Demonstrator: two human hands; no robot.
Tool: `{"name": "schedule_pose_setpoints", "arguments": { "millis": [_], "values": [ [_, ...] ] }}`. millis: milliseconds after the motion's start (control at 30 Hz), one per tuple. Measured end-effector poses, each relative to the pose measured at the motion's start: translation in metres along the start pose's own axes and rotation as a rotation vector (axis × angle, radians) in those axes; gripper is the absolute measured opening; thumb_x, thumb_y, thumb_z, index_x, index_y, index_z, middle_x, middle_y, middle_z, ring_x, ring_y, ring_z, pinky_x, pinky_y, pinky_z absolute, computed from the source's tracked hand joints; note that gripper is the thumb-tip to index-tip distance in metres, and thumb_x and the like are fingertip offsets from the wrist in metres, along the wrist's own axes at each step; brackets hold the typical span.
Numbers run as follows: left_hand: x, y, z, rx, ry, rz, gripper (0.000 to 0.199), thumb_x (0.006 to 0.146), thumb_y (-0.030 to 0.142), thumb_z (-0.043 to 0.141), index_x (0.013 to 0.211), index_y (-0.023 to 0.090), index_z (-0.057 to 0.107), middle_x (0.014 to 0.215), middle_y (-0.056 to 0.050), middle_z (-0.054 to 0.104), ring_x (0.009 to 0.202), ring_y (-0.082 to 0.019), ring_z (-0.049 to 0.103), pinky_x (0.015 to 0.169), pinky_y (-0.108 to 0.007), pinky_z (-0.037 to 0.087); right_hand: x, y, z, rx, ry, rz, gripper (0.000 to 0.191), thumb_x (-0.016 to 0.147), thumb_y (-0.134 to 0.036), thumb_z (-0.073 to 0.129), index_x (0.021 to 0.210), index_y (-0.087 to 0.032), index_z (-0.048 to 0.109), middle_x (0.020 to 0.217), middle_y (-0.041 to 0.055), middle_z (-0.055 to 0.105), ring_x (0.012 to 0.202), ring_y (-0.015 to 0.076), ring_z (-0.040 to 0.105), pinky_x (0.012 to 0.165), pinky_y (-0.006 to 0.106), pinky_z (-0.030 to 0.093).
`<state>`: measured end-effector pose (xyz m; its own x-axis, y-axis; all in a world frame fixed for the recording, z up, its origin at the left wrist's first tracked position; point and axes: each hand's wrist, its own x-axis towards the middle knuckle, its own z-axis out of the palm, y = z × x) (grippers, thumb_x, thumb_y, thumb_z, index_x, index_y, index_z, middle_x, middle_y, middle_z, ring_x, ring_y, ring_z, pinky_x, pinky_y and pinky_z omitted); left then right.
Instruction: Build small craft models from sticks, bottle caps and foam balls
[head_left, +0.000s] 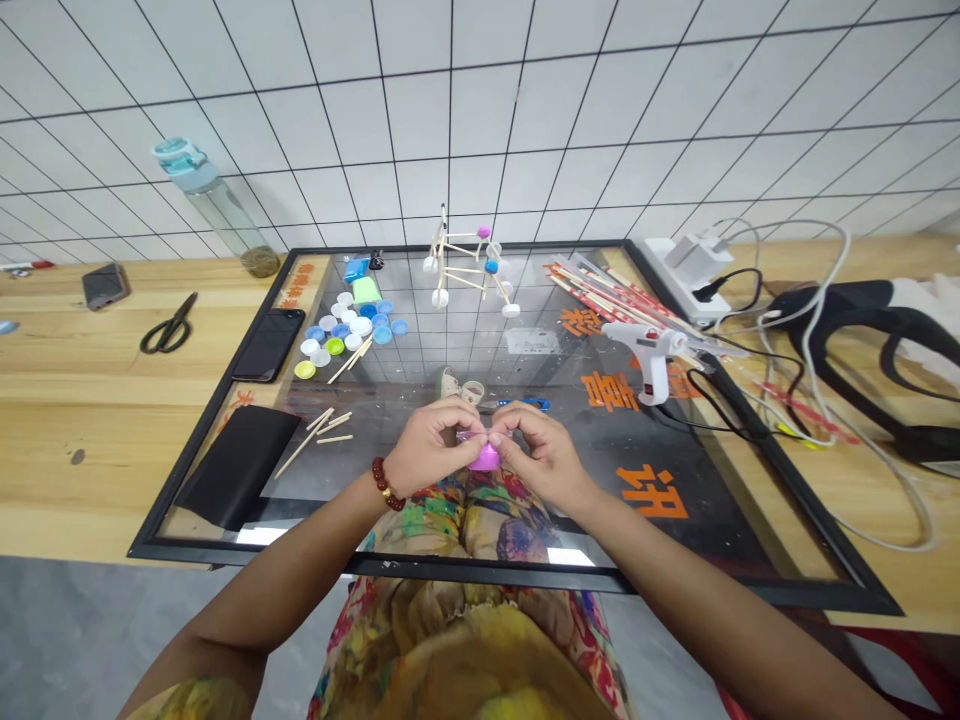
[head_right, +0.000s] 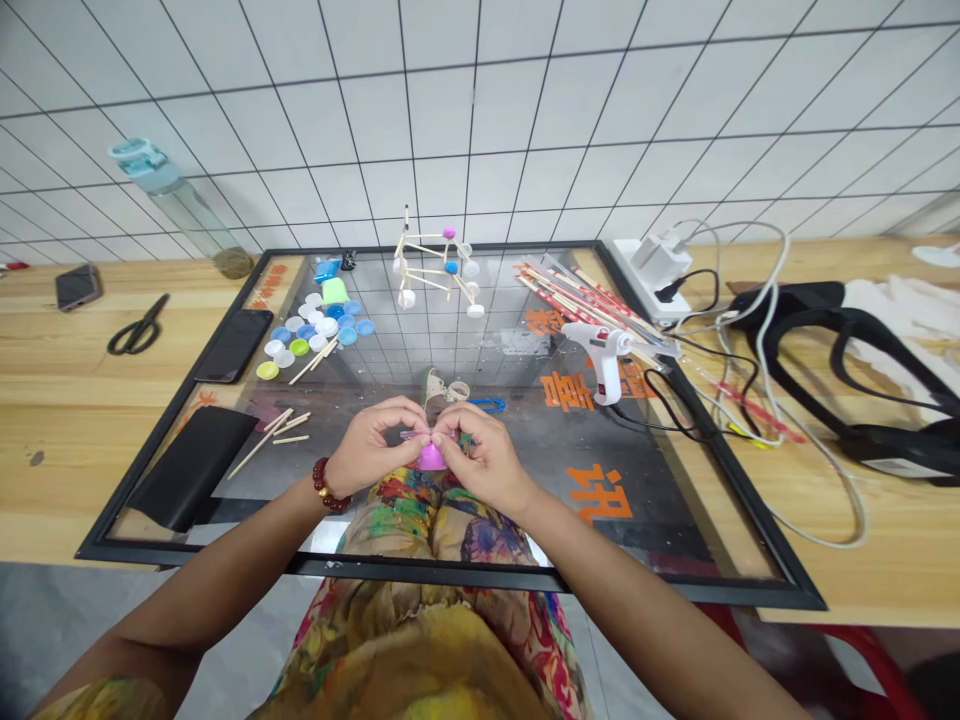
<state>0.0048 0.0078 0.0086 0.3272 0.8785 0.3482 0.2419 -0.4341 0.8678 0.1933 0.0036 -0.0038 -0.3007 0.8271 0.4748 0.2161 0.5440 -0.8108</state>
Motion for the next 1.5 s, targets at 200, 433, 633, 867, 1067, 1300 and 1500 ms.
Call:
{"name": "schedule_pose_setpoints", "arguments": {
  "millis": [200,433,633,867,1067,1300,1500],
  "values": [
    [-0.002,0.001,0.003,0.04,0.053,0.1,0.01,0.082,0.017,0.068,0.073,0.018,0.066,0.079,-0.003,0.068,0.075,-0.013,0.064,0.072,-0.025,0.051,-0.001,0.004,-0.003,0.078,-0.03,0.079,0.021,0.094,-0.037,0.064,0.081,-0.022,0.065,0.078,0.0017,0.066,0.074,0.0156,0.061,0.07,0.029,0.049],
    [-0.002,-0.001,0.0,0.026,0.092,0.086,0.012,0.085,0.022,0.072,0.074,0.018,0.072,0.079,-0.004,0.071,0.075,-0.013,0.066,0.073,-0.026,0.053,0.0,0.014,-0.004,0.154,-0.007,0.1,0.022,0.092,-0.038,0.068,0.077,-0.022,0.067,0.077,0.0016,0.066,0.073,0.0156,0.061,0.072,0.03,0.048],
    [-0.001,-0.005,0.0,0.008,0.145,0.023,0.013,0.082,0.027,0.078,0.074,0.018,0.074,0.082,-0.004,0.072,0.076,-0.015,0.067,0.075,-0.028,0.053,-0.002,0.015,-0.009,0.15,0.006,0.082,0.018,0.092,-0.03,0.068,0.076,-0.022,0.067,0.076,0.0001,0.065,0.072,0.014,0.059,0.07,0.029,0.046],
    [-0.004,-0.005,0.002,0.103,0.106,0.124,0.014,0.089,0.017,0.066,0.075,0.018,0.065,0.081,-0.003,0.066,0.078,-0.013,0.064,0.075,-0.025,0.051,-0.002,0.009,-0.005,0.08,-0.055,0.016,0.003,0.091,-0.024,0.068,0.09,-0.021,0.067,0.086,0.002,0.064,0.079,0.0148,0.06,0.074,0.028,0.048],
    [-0.005,-0.007,0.005,0.05,0.097,0.103,0.007,0.085,0.024,0.074,0.084,0.018,0.07,0.088,-0.005,0.068,0.084,-0.015,0.065,0.08,-0.028,0.052,-0.001,0.011,-0.005,0.034,-0.002,-0.021,0.011,0.092,-0.019,0.065,0.081,-0.021,0.064,0.081,0.0013,0.064,0.076,0.0139,0.061,0.072,0.028,0.048],
    [-0.006,-0.008,0.006,0.006,0.08,0.117,0.016,0.088,0.024,0.071,0.074,0.018,0.07,0.081,-0.004,0.069,0.077,-0.014,0.065,0.075,-0.028,0.051,-0.001,0.006,-0.002,0.034,-0.046,-0.068,0.011,0.092,-0.018,0.065,0.082,-0.021,0.065,0.079,0.0014,0.065,0.077,0.0142,0.062,0.071,0.027,0.049],
    [-0.006,-0.008,0.009,-0.052,0.198,0.053,0.013,0.08,0.027,0.081,0.073,0.019,0.074,0.078,-0.003,0.071,0.072,-0.013,0.066,0.071,-0.027,0.052,-0.002,0.011,-0.003,0.047,-0.015,-0.018,0.012,0.093,-0.022,0.065,0.081,-0.021,0.064,0.078,0.0013,0.064,0.073,0.0141,0.061,0.069,0.027,0.049]
  ]
}}
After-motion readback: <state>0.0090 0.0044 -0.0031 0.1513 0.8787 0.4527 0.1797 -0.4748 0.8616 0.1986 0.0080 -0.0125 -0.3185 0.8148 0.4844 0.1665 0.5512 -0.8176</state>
